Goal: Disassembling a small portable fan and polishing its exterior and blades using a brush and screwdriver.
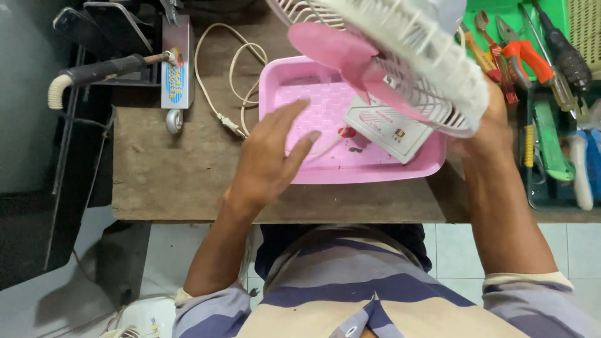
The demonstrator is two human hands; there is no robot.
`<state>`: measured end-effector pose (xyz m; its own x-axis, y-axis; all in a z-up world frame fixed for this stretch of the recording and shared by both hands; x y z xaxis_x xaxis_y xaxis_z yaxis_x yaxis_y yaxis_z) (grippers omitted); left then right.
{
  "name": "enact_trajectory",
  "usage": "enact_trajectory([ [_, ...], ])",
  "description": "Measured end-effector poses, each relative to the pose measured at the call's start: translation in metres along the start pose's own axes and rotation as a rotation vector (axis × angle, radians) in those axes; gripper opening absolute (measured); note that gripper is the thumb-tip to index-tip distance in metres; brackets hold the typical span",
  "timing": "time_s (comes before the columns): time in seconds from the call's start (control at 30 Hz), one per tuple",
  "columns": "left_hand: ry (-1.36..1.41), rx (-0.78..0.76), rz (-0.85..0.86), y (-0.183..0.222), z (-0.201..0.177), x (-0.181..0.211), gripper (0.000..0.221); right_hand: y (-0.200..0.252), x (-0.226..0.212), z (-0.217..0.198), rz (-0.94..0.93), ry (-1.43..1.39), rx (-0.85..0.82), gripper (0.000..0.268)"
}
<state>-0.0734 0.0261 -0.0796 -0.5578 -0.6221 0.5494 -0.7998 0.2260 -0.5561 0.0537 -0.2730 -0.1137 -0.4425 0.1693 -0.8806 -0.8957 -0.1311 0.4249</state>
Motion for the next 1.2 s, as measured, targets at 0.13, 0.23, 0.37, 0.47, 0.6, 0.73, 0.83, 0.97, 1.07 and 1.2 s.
enact_trajectory([
  [0.13,-0.288,-0.223,0.012,0.033,0.051,-0.021,0.043,-0.006,0.007,-0.002,0.084,-0.029,0.031,0.054],
  [0.23,-0.512,-0.457,0.031,0.038,0.064,-0.021,0.044,-0.02,0.023,-0.016,0.168,-0.063,0.067,0.05],
  [0.37,-0.404,-0.511,0.027,0.034,0.065,-0.025,0.031,-0.047,0.041,-0.041,0.041,-0.235,-0.123,0.02],
  [0.47,-0.232,-0.664,-0.109,0.029,0.063,-0.029,0.024,-0.049,0.042,-0.044,0.038,-0.306,-0.122,0.044],
  [0.6,-0.144,-0.785,-0.174,0.024,0.06,-0.032,0.015,-0.039,0.028,-0.027,0.175,-0.364,-0.116,0.008],
  [0.73,-0.203,-0.705,-0.217,0.017,0.051,-0.043,0.018,-0.038,0.028,-0.029,0.138,-0.376,-0.234,0.009],
  [0.83,-0.298,-0.627,-0.28,0.005,0.034,-0.049,0.02,-0.047,0.038,-0.041,0.115,-0.367,-0.357,0.063],
  [0.97,-0.408,-0.302,-0.254,-0.008,0.012,-0.066,0.017,-0.045,0.029,-0.03,0.098,-0.323,-0.459,0.075],
  [1.07,-0.395,-0.131,-0.294,-0.028,-0.007,-0.075,0.021,-0.051,0.03,-0.026,0.141,-0.288,-0.443,0.064],
  [1.2,-0.323,0.187,-0.221,-0.048,-0.027,-0.102,0.022,-0.063,0.037,-0.017,0.218,-0.222,-0.417,0.044],
])
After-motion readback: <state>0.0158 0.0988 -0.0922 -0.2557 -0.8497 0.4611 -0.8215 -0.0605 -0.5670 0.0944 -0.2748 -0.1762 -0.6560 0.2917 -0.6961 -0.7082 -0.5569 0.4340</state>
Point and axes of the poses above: each hand's wrist, its own y-axis away from the middle knuckle, its own z-axis out of the palm, x = y × z, the point moved 3 cm from there along -y, towards the middle knuckle, and after that the axes turned 13 degrees about z, right-handed, at the moved point
